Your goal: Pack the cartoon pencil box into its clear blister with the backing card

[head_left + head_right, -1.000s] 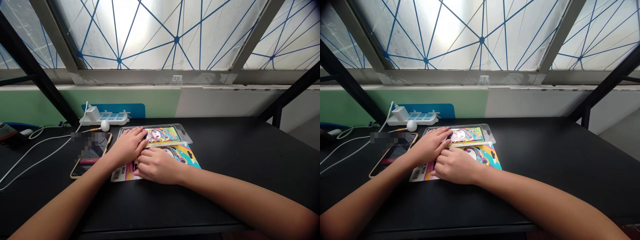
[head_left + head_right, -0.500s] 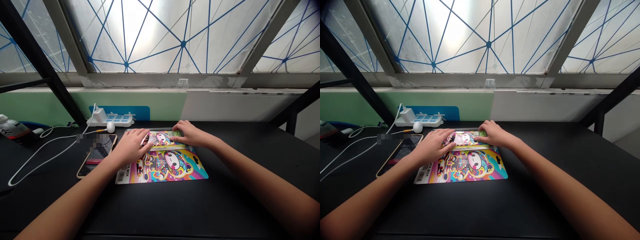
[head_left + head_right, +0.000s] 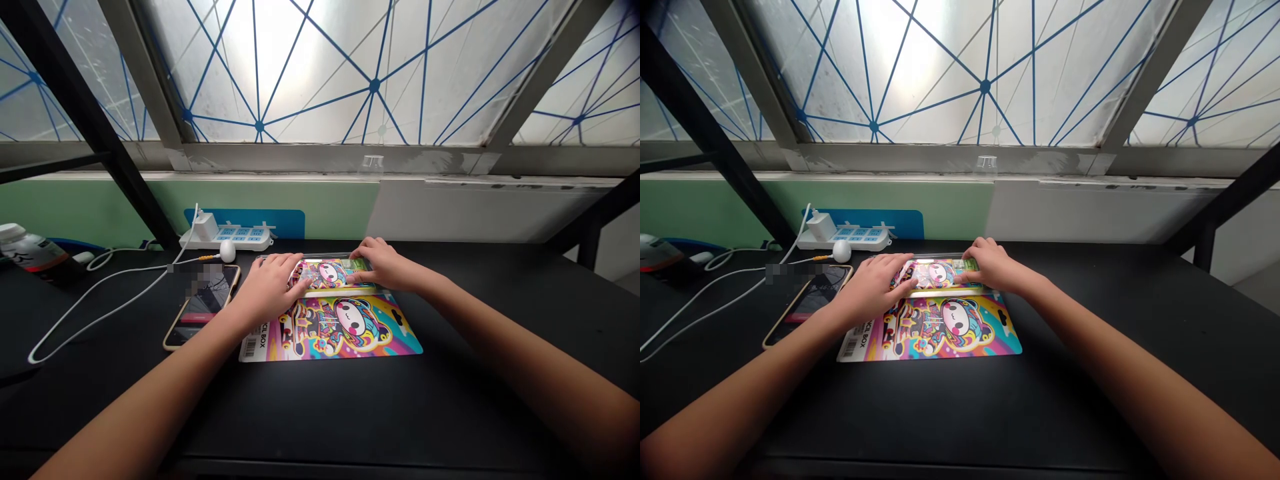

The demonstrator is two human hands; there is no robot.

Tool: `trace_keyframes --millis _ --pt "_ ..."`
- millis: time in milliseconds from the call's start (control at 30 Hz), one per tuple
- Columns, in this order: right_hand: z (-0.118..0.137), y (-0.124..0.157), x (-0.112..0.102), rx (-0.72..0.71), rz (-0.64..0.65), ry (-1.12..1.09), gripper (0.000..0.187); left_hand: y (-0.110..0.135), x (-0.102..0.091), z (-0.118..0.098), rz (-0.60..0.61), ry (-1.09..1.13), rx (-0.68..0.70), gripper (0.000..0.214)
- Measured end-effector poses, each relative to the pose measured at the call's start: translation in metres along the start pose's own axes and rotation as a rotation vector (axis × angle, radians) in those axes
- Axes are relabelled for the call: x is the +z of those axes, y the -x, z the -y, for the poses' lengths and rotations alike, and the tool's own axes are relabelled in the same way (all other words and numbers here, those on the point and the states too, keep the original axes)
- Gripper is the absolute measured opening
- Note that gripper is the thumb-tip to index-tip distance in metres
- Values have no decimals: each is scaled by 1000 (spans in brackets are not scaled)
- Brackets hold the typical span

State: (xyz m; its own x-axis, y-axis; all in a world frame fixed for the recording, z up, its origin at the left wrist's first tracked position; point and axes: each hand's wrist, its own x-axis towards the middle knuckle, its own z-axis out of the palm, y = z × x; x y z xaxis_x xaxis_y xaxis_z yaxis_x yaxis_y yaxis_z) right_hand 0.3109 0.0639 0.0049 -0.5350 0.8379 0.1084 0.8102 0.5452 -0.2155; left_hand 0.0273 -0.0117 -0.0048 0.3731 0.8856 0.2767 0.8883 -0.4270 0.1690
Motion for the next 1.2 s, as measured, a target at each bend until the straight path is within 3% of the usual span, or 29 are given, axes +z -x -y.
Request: trace_keyframes --millis 167,367,500,600,700,800,867,1000,1100,1200 --pt "1 2 -1 -38 -63 25 56 -3 -4 11 -20 5 -28 57" --pt "16 19 -1 -86 -247 46 48 -7 -15 29 -34 20 31 69" --pt "32 32 -1 -109 -358 61 37 -8 -20 32 -85 58 77 56" --pt "42 46 -7 -126 -431 67 28 -1 -31 22 -189 52 148 39" --pt "53 75 -13 -173 -561 45 41 23 -49 -1 -363 -17 287 31" --pt "63 116 -8 -279 -660 99 49 60 -59 -27 -422 -46 346 35" --pt "68 140 0 -308 -677 158 45 84 -52 -39 -414 -11 327 42" --pt "72 162 19 -330 -656 154 42 118 -15 -41 -387 128 219 38" --pt "73 158 29 -351 -592 77 35 132 5 -35 -287 204 18 48" --pt "73 152 35 -275 -423 -45 36 137 6 -32 -201 327 -212 65"
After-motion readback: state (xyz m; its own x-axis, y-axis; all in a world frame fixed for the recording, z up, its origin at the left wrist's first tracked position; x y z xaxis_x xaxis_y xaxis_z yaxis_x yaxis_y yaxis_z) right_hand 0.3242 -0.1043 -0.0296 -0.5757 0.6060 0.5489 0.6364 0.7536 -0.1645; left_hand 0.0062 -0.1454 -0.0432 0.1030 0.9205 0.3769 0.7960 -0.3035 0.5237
